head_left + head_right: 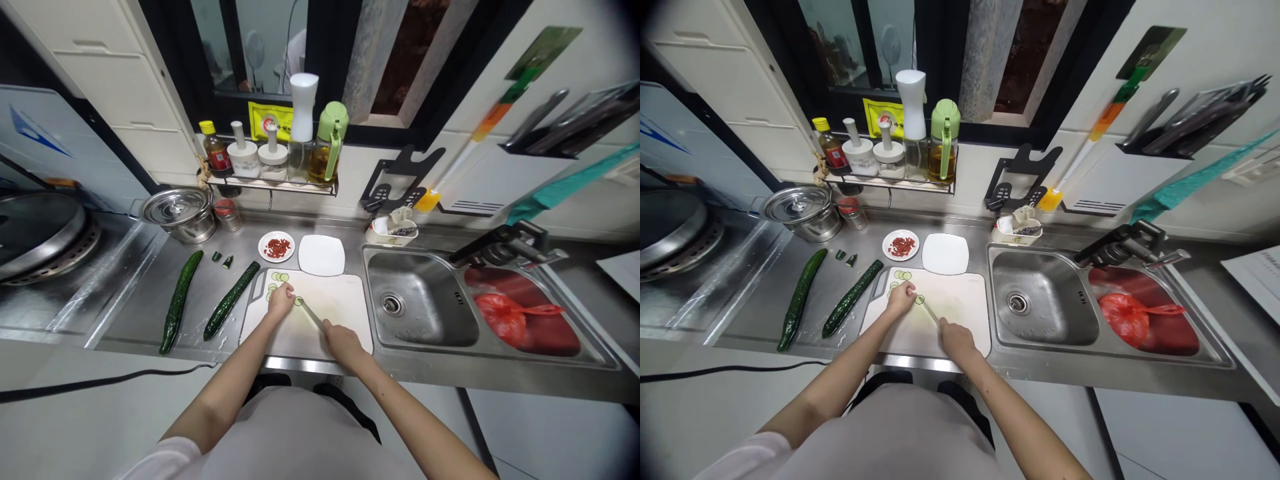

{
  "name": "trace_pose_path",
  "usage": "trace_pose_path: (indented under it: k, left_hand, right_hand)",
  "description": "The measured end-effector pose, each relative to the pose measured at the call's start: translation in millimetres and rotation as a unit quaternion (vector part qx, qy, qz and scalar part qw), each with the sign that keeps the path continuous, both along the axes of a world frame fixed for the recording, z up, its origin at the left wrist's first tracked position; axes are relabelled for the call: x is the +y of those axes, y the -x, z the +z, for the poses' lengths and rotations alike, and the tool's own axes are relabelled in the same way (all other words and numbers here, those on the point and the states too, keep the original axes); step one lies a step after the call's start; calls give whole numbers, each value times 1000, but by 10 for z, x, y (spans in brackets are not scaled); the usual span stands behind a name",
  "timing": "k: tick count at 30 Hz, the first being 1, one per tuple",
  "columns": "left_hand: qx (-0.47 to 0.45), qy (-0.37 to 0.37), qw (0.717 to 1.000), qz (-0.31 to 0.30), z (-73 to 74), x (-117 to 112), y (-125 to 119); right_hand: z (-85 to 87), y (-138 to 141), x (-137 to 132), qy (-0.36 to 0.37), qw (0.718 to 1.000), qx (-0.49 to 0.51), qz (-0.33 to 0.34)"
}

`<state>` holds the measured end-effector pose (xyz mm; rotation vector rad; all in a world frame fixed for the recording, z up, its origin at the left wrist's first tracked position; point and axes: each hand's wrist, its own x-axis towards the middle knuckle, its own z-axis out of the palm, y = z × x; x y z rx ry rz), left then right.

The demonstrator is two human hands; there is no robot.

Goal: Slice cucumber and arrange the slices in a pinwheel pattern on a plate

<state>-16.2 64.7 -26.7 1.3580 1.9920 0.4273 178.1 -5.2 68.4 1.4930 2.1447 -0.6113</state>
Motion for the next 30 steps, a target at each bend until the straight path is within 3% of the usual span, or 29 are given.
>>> trace_pose_path:
  k: [22,30]
  left_hand:
    - [4,-1,1000,-2,-43,9,9]
    - [12,-3,1000,-2,-29,1,7]
  right_hand:
    - [-17,76,20,-2,1000,-8,-7]
    - [-35,-13,-29,-1,1000,-6,1]
